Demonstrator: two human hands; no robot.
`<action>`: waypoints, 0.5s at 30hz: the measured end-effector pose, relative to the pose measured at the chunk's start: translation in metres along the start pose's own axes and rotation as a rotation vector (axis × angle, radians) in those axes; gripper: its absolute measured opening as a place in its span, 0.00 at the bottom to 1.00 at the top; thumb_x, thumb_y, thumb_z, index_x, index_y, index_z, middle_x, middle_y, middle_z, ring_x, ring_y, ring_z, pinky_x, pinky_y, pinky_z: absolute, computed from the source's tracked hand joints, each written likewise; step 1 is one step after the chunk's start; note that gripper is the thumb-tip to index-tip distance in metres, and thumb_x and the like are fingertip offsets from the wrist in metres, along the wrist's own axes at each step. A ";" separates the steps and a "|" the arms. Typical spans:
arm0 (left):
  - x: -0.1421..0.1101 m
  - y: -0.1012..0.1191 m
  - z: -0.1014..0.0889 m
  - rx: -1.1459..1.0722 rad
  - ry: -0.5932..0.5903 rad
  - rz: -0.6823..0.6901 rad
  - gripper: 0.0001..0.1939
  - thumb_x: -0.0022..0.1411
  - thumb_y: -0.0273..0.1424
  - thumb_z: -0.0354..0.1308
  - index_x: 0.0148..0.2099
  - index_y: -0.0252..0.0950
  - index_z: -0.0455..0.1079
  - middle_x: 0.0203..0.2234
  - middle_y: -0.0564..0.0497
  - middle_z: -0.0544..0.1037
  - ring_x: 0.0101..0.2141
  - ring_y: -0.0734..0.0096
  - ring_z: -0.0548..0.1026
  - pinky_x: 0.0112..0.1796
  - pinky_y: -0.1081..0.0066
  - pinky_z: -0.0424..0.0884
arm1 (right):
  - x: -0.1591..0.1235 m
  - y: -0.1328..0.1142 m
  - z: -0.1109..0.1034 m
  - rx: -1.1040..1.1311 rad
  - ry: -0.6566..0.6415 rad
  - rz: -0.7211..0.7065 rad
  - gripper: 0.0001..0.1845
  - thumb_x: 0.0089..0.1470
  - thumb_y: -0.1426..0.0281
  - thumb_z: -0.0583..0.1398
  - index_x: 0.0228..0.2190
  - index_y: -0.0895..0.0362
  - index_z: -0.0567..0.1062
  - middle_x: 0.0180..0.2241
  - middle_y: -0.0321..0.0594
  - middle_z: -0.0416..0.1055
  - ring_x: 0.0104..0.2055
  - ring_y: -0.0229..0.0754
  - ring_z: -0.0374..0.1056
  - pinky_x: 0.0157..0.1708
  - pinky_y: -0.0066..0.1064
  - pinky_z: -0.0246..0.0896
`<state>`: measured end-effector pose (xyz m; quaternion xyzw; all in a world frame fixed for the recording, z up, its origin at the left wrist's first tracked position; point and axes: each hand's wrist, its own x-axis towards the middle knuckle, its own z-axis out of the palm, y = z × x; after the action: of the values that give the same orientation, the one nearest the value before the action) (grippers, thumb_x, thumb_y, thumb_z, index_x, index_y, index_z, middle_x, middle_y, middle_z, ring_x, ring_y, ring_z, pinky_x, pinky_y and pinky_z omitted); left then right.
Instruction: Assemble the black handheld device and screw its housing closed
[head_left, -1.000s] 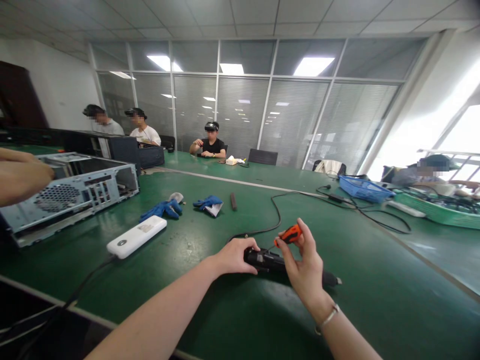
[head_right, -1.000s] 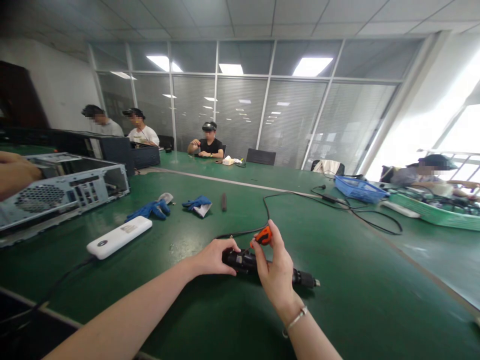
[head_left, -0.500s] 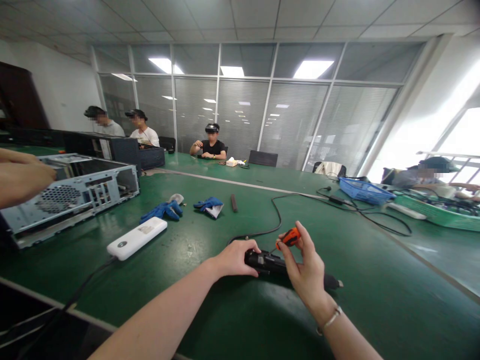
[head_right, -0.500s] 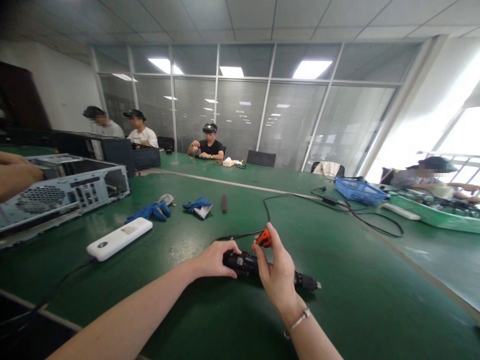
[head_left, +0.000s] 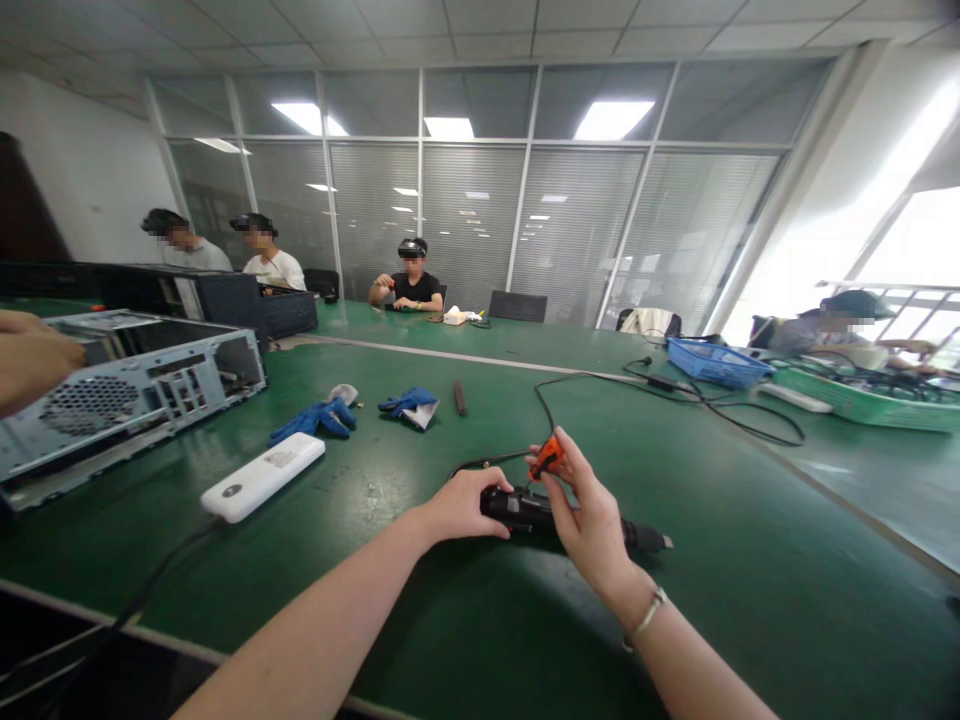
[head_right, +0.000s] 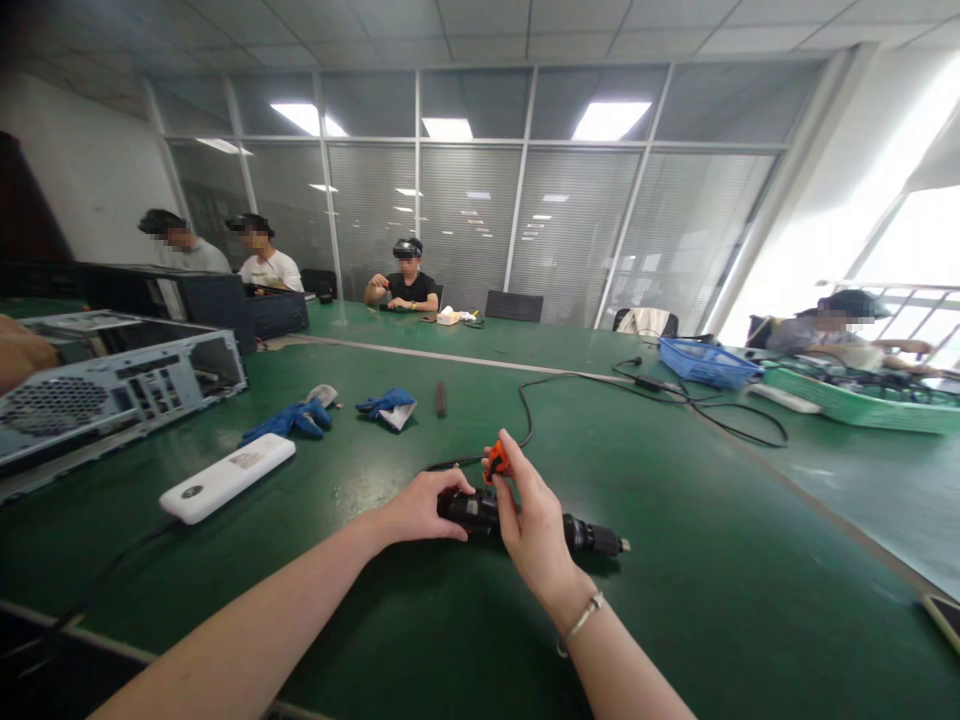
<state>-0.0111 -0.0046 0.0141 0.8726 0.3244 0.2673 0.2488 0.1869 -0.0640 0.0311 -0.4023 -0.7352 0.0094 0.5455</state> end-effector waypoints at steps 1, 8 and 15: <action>0.000 0.000 0.000 -0.002 0.002 0.000 0.27 0.41 0.36 0.74 0.43 0.38 0.70 0.35 0.53 0.76 0.36 0.64 0.74 0.38 0.71 0.67 | 0.000 0.000 0.001 0.006 -0.009 0.005 0.30 0.62 0.71 0.52 0.63 0.51 0.52 0.51 0.46 0.69 0.49 0.44 0.71 0.50 0.41 0.68; 0.000 0.001 -0.001 -0.002 0.002 0.010 0.26 0.41 0.36 0.74 0.44 0.39 0.70 0.35 0.54 0.76 0.37 0.63 0.74 0.39 0.70 0.67 | 0.000 0.001 0.002 -0.070 0.111 0.003 0.28 0.60 0.69 0.56 0.60 0.52 0.58 0.45 0.45 0.72 0.42 0.45 0.72 0.46 0.43 0.70; 0.000 0.001 -0.001 0.012 -0.001 0.009 0.28 0.40 0.37 0.74 0.44 0.39 0.70 0.36 0.53 0.76 0.37 0.63 0.75 0.38 0.70 0.67 | -0.001 -0.002 0.003 -0.118 0.120 -0.052 0.31 0.58 0.68 0.58 0.61 0.51 0.57 0.48 0.47 0.69 0.48 0.48 0.70 0.47 0.44 0.70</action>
<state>-0.0113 -0.0045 0.0152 0.8756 0.3220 0.2660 0.2427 0.1839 -0.0644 0.0300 -0.4143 -0.7108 -0.0724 0.5638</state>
